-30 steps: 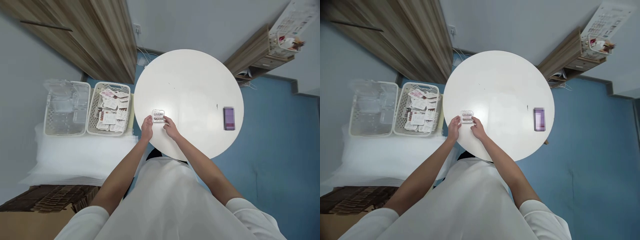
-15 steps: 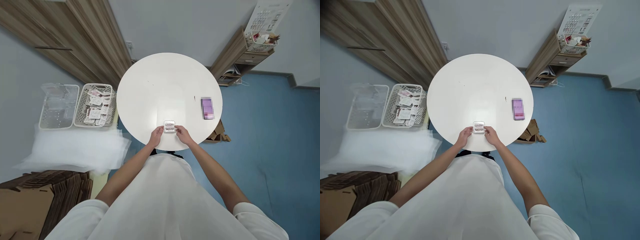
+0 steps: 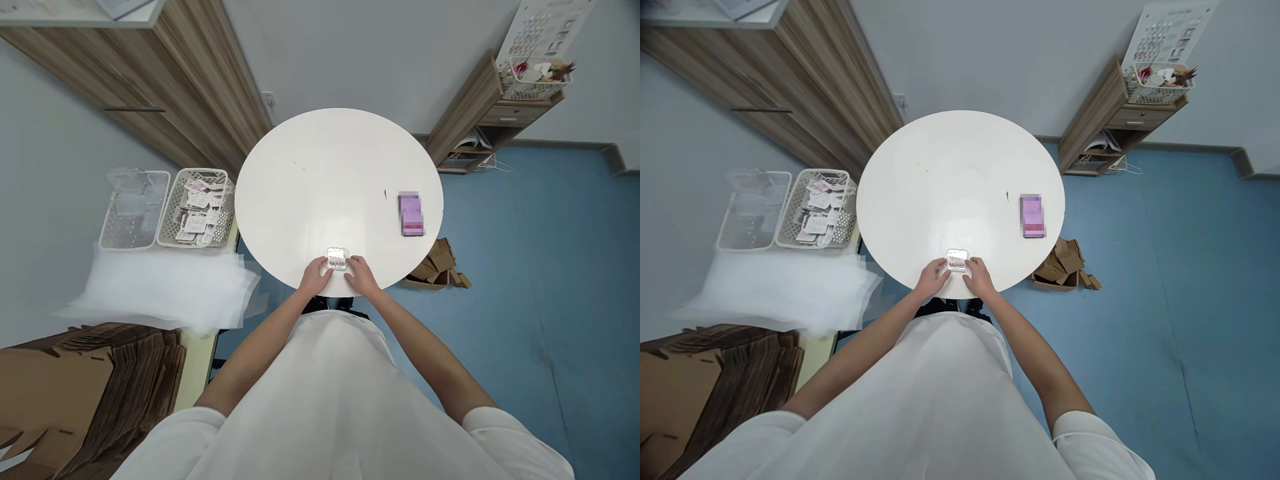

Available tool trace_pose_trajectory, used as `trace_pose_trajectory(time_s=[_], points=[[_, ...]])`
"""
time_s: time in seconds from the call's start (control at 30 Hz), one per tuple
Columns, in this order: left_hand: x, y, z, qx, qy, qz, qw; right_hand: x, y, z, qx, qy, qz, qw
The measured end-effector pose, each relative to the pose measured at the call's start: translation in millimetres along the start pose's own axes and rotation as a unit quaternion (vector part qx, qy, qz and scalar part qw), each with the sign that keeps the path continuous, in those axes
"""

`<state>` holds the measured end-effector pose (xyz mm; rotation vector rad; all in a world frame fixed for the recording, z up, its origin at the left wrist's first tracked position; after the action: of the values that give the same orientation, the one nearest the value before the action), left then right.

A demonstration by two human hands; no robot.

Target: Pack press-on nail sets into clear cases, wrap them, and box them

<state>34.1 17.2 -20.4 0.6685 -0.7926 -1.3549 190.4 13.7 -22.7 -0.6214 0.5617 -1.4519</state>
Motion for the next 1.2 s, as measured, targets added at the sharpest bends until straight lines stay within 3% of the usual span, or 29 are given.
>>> trace_pose_trajectory(time_s=[0.2,0.5,0.7,0.97,1.1,1.2], points=[[5,3,-1.1,-0.114,-0.060,-0.159,0.979,-2,-24,-5,0.122,-0.018,0.152,0.981],[0,4,-0.1,-0.150,-0.115,-0.207,0.960,-22,-33,-12,0.177,-0.057,0.202,0.961],[-1,8,5.6,-0.190,-0.103,-0.240,0.946,-16,-39,-13,0.185,-0.038,0.205,0.960],[6,16,20.9,-0.201,-0.100,-0.328,0.918,14,-47,-17,0.162,-0.045,0.174,0.970],[6,17,25.2,-0.201,-0.104,-0.348,0.910,27,-52,-15,0.117,-0.020,0.191,0.974],[7,18,27.7,-0.188,-0.100,-0.355,0.910,32,-46,-14,0.101,0.018,0.153,0.983]])
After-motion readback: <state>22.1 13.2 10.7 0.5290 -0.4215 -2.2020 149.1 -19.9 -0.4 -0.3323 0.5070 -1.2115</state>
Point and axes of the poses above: each hand's wrist, its own x-axis away from the middle knuckle, its own z-axis out of the back of the hand, y = z × x, the point moved 7 cm from there along -x, towards the middle knuckle, and after that the axes turned 13 degrees about y, right-handed, at the moved point
